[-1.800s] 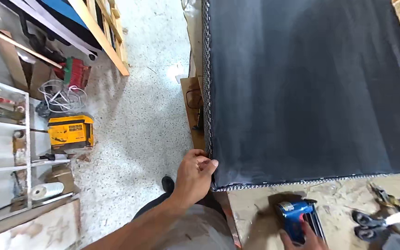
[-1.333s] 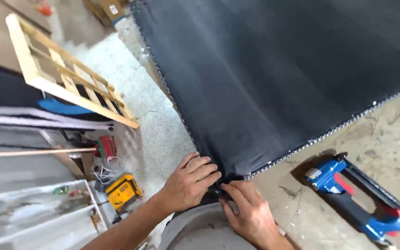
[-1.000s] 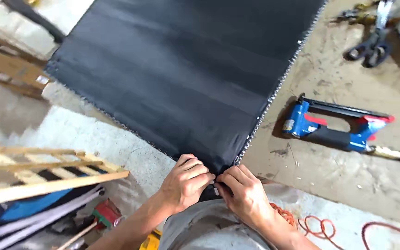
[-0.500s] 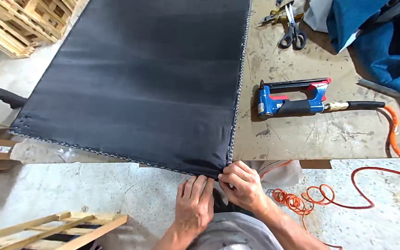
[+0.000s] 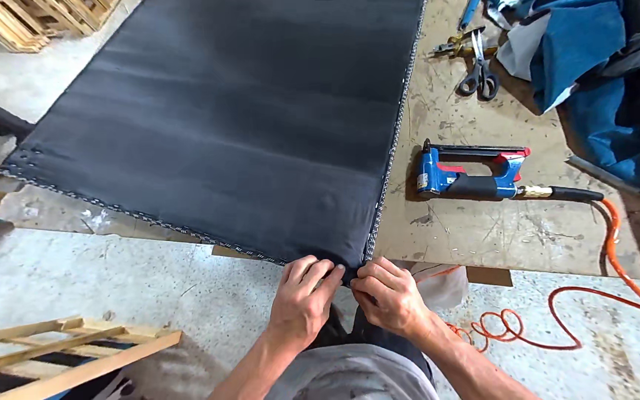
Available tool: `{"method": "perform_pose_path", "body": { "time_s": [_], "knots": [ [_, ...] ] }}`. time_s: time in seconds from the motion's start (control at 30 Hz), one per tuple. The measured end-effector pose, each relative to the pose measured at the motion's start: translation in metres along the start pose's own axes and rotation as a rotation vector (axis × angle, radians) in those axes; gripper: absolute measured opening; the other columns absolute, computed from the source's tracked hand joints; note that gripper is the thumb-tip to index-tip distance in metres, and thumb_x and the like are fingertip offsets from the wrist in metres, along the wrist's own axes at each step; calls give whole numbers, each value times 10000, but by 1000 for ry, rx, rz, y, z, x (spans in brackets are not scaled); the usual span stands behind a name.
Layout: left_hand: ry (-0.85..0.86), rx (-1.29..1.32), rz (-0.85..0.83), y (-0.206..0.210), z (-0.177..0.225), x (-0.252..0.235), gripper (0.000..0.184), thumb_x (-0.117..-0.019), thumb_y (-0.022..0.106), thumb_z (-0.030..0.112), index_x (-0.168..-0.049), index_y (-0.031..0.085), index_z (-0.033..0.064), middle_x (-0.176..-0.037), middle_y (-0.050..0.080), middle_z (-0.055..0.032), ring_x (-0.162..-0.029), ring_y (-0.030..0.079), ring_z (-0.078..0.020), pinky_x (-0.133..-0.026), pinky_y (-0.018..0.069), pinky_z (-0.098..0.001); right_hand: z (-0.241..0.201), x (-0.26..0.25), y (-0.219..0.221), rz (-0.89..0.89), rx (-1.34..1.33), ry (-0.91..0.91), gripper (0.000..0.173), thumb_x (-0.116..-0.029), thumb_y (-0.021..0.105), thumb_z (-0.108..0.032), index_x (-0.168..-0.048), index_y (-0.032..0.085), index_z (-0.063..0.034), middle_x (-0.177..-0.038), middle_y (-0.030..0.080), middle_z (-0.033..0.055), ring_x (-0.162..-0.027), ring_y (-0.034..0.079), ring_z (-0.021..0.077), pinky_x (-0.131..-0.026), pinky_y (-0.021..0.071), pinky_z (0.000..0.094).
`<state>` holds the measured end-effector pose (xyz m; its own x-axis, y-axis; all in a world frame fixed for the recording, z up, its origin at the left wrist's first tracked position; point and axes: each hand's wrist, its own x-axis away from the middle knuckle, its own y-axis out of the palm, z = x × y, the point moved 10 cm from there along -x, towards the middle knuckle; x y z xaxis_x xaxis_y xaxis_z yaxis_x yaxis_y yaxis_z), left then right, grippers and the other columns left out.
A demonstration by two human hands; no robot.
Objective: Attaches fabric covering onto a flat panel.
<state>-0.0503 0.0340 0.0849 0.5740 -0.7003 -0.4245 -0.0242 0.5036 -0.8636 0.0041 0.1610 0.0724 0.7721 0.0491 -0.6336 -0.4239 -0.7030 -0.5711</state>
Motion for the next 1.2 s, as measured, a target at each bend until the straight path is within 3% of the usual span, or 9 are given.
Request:
{"method": "perform_pose_path", "body": {
  "time_s": [0.1, 0.27, 0.33, 0.47, 0.7, 0.83, 0.93, 1.03, 1.2],
  "knots": [
    [120, -14, -10, 1, 3, -6, 197, -994, 611, 166, -1084, 786, 160, -1072, 740, -8, -1053, 662, -192, -966, 519, -398, 1, -1, -3, -12, -5, 95, 72, -898, 684, -155, -880, 746, -123, -918, 713, 10, -928, 682, 123, -785, 590, 270],
    [176, 21, 59, -1, 3, -11, 163, -984, 618, 164, -993, 775, 118, -985, 729, -34, -996, 674, -195, -925, 543, -376, 12, -7, -7, -57, 67, 355, 256, -875, 751, -366, -1017, 747, -152, -925, 699, -33, -864, 669, 84, -744, 588, 278],
    [159, 64, 73, -4, 0, -12, 166, -981, 622, 171, -977, 781, 124, -977, 733, -26, -995, 677, -182, -917, 549, -358, 14, -8, 0, -86, 111, 379, 217, -871, 756, -334, -1007, 741, -164, -928, 682, -31, -875, 658, 112, -741, 579, 299],
    [138, 85, 83, -6, -1, -13, 164, -978, 627, 173, -958, 785, 129, -971, 734, -13, -995, 677, -173, -908, 551, -347, 13, -9, 1, 35, 167, 362, 80, -849, 724, -243, -813, 724, -171, -820, 677, -44, -786, 655, 109, -648, 556, 291],
    [89, 63, 56, -3, -2, -5, 195, -965, 684, 249, -1090, 792, 146, -1089, 735, -19, -1062, 673, -176, -950, 555, -350, 2, 8, 0, 279, 190, 168, 98, -851, 748, -180, -792, 721, -107, -816, 692, 36, -761, 662, 160, -632, 554, 293],
    [109, 87, 66, -1, -1, -9, 161, -949, 658, 153, -1009, 804, 124, -965, 739, -21, -971, 687, -170, -881, 572, -326, 1, 7, 0, 178, 101, 132, 81, -878, 714, -175, -844, 743, -107, -881, 707, 34, -824, 670, 146, -688, 568, 287],
    [139, 111, 141, -5, 1, -8, 146, -927, 658, 123, -943, 801, 99, -894, 740, -26, -915, 696, -163, -850, 574, -316, 4, 4, -7, 79, 69, 253, 175, -857, 667, -282, -893, 761, -140, -946, 728, -8, -888, 682, 101, -731, 581, 284],
    [129, 150, 181, -8, 1, -9, 123, -914, 671, 114, -900, 792, 95, -880, 733, -27, -927, 696, -162, -873, 576, -308, 8, -2, -8, 11, 101, 367, 237, -907, 722, -392, -995, 781, -180, -949, 719, -55, -876, 677, 66, -727, 586, 275],
    [130, 153, 162, -7, 0, -10, 122, -917, 677, 112, -902, 797, 96, -889, 735, -26, -935, 697, -159, -865, 581, -306, -8, -7, -3, 26, 234, 226, 124, -931, 672, -172, -922, 792, -144, -892, 716, -9, -807, 684, 123, -627, 566, 280]
  ]
}}
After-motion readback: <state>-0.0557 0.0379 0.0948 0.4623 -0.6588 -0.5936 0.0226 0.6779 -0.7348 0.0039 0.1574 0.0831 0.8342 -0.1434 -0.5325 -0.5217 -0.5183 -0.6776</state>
